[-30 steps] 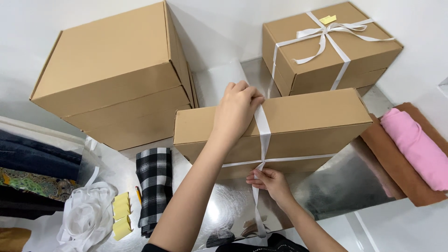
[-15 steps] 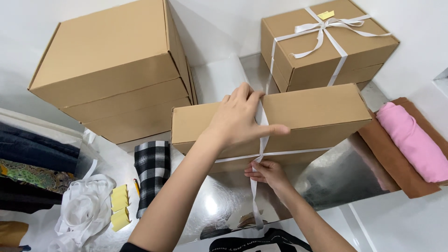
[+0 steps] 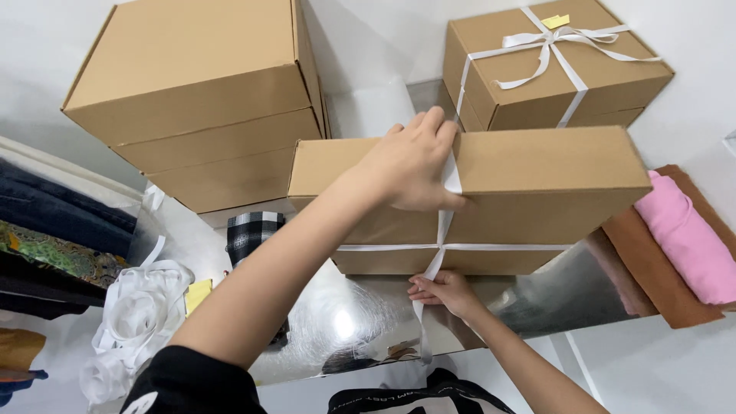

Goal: The person wraps a cardboard box with a white ribbon, tying it into a bow on top. They then pick up a pencil and a yellow sticky note, write on the note, and place it on the box. Finally, they move the wrapped box to a stack and prepare a sheet of bubble wrap on the table.

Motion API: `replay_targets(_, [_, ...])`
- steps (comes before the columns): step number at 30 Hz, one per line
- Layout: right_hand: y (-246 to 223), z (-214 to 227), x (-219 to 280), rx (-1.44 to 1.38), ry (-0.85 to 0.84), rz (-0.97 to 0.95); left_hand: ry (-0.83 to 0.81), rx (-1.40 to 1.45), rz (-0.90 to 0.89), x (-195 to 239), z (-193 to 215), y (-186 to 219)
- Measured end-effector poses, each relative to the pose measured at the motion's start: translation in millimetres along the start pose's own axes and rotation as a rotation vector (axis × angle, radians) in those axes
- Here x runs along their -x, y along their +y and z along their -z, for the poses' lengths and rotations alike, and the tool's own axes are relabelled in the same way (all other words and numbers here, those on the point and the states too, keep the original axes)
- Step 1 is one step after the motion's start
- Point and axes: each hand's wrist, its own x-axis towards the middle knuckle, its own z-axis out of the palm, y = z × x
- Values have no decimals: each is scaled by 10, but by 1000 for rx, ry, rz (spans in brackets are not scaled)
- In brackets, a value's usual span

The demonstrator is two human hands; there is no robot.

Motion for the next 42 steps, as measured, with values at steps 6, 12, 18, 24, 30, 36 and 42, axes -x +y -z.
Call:
replay_targets(6, [-381, -156, 455, -84, 47, -130, -53, 170, 56, -45, 533, -128])
replay_targets(12, [-521, 53, 363, -60, 52, -136, -8, 271, 32, 171, 985, -160])
replay_targets(18, [-1050, 47, 331, 224, 73, 67, -54, 324, 58, 600, 1416, -74])
replay_targets(24, [-1147, 636, -481, 908, 175, 569, -16, 220, -161, 1219, 1552, -24])
replay_targets(30, [-1484, 1013, -1004, 1577, 330, 1070, 4, 232, -162, 1684, 1197, 299])
replay_targets(36, [-2206, 1114, -1370, 1876, 489, 1100, 144, 101, -143, 1916, 463, 476])
replay_targets(42, [-2583, 1140, -1411, 1491, 634, 1251, 316, 43, -76, 2059, -283, 712])
